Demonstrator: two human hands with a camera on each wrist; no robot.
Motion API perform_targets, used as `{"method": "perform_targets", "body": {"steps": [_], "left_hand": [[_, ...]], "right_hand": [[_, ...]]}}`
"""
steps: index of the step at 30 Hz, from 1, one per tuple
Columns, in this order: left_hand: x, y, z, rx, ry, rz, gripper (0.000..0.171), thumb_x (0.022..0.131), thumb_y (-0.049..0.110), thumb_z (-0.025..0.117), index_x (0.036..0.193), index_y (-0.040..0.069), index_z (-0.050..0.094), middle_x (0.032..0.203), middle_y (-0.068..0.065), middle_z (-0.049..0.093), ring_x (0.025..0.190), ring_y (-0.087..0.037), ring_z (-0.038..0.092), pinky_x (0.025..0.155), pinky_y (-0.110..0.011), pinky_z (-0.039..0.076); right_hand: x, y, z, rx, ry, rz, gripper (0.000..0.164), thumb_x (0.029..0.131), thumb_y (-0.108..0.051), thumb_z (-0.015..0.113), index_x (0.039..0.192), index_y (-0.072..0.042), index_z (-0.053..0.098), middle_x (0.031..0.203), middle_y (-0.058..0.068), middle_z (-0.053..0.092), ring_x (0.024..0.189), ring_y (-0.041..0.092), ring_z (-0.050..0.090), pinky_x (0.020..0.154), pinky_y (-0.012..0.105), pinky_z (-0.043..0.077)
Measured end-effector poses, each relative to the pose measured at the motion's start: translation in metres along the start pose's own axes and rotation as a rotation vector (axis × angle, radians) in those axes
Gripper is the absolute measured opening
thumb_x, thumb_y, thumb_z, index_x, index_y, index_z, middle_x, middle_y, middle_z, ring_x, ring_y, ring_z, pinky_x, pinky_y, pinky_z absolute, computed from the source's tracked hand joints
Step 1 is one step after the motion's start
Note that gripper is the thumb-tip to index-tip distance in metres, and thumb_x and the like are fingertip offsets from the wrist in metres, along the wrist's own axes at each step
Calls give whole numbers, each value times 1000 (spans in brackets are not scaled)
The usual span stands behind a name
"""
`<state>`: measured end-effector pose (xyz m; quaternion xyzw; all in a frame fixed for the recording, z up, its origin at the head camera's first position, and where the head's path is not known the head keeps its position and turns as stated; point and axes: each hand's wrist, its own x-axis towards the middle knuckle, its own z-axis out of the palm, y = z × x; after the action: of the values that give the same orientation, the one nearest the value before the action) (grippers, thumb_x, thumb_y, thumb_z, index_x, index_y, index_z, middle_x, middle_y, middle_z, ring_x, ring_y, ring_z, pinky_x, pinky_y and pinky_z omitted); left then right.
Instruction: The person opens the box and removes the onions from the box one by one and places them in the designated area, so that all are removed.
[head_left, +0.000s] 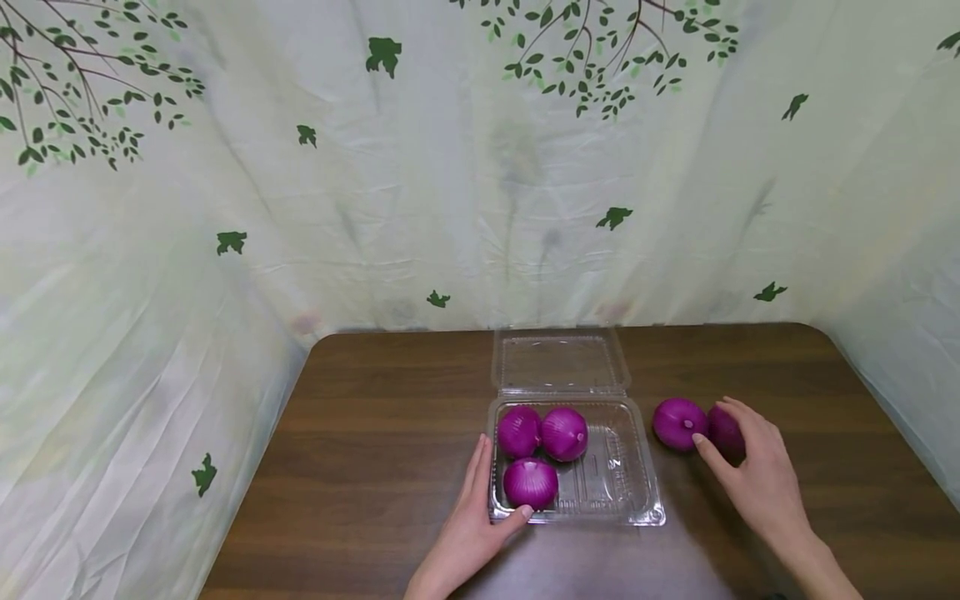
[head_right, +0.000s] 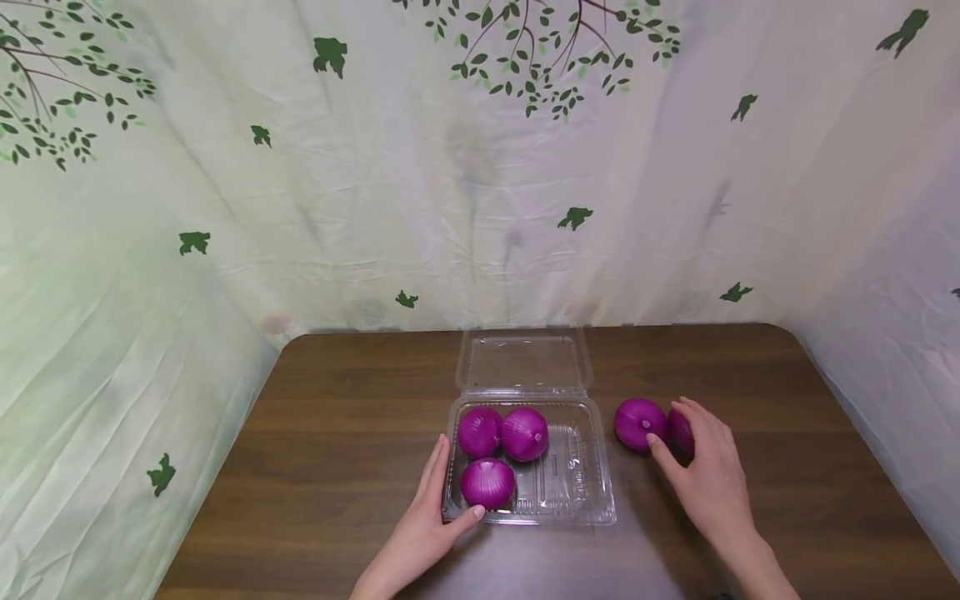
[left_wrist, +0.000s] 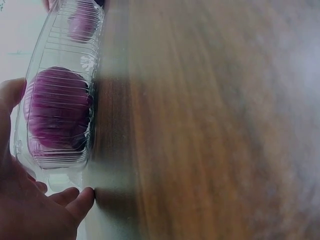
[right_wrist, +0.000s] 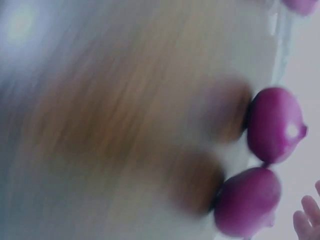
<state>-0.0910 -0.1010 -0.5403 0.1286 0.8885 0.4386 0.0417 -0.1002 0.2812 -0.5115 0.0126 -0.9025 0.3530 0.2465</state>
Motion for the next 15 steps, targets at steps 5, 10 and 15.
{"method": "perform_targets", "body": {"steps": [5, 10, 15], "left_hand": [[0, 0, 0, -2, -3, -8, 105, 84, 54, 72, 160, 23, 6, 165, -1, 6, 146, -27, 19, 110, -54, 30], [0, -1, 0, 0, -3, -15, 105, 84, 56, 70, 160, 25, 4, 165, 0, 4, 146, -26, 18, 110, -54, 30], [0, 0, 1, -5, 0, -6, 106, 84, 55, 71, 160, 23, 5, 165, 0, 5, 146, -26, 18, 111, -53, 28]], "right_hand": [[-3, -18, 15, 40, 33, -107, 57, 76, -14, 85, 127, -2, 61, 132, 16, 58, 122, 39, 48, 109, 19, 24], [-5, -34, 31, 73, 13, -181, 60, 74, -12, 85, 128, -4, 62, 132, 14, 59, 122, 34, 48, 107, 14, 24], [-8, -46, 45, 105, -38, -199, 60, 76, -13, 84, 131, -6, 60, 134, 12, 57, 124, 30, 48, 112, 23, 25]]}}
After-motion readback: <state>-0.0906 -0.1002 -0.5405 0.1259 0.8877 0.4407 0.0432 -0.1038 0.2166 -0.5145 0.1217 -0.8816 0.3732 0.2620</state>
